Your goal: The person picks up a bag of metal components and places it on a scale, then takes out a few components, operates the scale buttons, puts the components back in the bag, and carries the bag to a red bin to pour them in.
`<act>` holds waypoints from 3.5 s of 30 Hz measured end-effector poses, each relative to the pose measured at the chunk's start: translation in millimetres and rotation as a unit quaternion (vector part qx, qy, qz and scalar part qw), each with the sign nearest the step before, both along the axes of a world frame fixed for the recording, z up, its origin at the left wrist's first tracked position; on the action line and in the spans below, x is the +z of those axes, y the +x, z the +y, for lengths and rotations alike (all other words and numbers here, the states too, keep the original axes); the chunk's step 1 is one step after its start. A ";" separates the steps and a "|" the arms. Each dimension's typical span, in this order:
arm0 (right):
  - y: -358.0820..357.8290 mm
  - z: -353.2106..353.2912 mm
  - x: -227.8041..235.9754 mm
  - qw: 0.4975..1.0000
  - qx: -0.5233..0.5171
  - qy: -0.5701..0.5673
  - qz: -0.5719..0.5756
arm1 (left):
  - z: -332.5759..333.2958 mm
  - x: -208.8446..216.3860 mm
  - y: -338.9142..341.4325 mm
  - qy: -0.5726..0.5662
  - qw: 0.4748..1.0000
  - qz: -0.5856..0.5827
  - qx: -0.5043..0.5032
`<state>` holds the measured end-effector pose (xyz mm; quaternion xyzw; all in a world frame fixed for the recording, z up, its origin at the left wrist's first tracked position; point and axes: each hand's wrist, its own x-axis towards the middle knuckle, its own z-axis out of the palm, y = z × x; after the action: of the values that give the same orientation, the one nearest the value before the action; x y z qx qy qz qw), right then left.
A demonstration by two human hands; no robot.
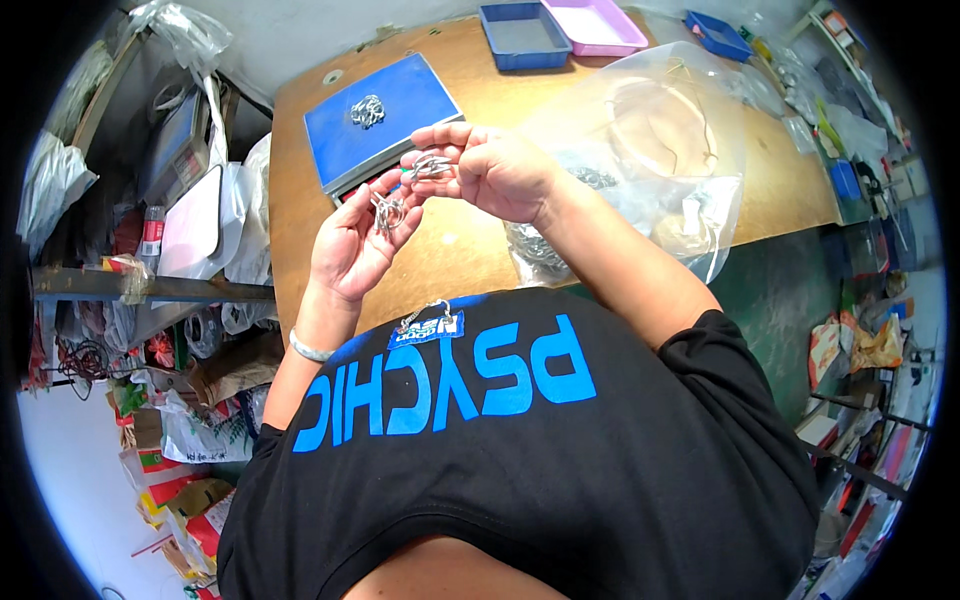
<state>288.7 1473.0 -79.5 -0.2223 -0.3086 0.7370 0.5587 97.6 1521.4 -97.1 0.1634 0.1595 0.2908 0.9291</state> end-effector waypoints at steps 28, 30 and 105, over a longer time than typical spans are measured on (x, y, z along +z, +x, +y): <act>4.3 234.9 -131.8 0.628 -0.205 -0.057 -0.748 | 7.6 -41.3 -82.1 -0.044 0.987 0.077 0.134; 1.4 236.9 -127.6 0.639 -0.210 -0.051 -0.738 | 8.1 -42.2 -82.7 -0.038 0.988 0.061 0.136; 101.8 -136.5 72.6 0.815 -0.402 0.092 -0.407 | -38.2 -7.9 81.0 0.243 0.937 0.143 -0.205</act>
<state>390.5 1336.5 -6.9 -0.5537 -0.4576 0.2572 0.6464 178.6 1483.1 -105.0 0.4535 0.1777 0.0973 0.8679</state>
